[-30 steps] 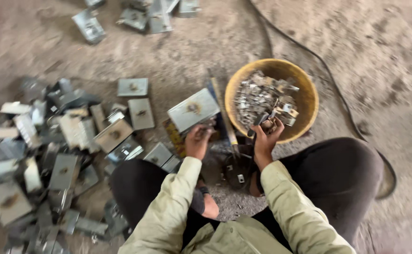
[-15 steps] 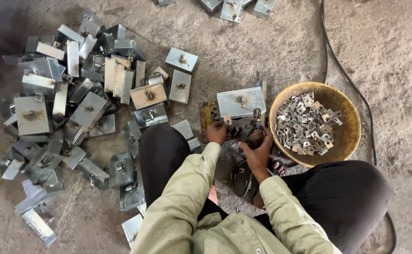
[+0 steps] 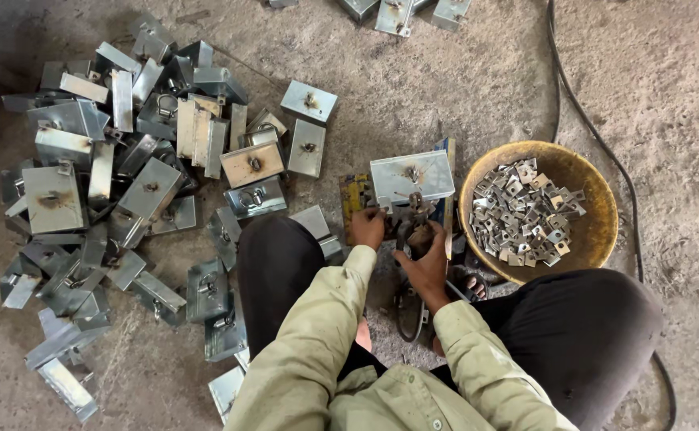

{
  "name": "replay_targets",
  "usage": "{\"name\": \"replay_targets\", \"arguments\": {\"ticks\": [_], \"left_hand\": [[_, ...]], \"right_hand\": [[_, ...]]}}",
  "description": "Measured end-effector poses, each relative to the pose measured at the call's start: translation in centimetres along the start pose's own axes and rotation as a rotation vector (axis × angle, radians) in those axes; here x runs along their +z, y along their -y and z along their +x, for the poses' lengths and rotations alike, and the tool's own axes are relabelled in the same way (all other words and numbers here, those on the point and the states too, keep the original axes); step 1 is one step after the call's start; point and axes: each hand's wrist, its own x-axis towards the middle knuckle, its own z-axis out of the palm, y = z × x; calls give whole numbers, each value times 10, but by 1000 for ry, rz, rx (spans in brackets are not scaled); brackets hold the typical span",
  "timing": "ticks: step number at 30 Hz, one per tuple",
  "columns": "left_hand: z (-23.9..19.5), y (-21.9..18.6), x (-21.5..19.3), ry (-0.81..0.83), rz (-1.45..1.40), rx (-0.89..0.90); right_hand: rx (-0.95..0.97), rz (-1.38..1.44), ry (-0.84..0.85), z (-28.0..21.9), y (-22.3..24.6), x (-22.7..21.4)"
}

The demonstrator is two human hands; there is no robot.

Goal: The person uses a welding tool to join small metal brackets onto a rectangular metal component while sitting on the floor among piles of metal parts.

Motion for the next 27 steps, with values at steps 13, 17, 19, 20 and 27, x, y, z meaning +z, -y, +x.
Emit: {"name": "replay_targets", "arguments": {"ticks": [13, 17, 19, 20, 27], "left_hand": [[-1, -1, 4, -65, 0, -18], [-2, -3, 2, -63, 35, -3], [-4, -6, 1, -64, 36, 31], [-5, -8, -1, -22, 38, -15], [8, 11, 10, 26, -73, -4]], "right_hand": [[-116, -42, -8, -2, -12, 6], [-80, -38, 1, -2, -5, 4], [-73, -76, 0, -1, 1, 3], [3, -48, 34, -2, 5, 3], [-57, -57, 30, -4, 8, -1]]}}
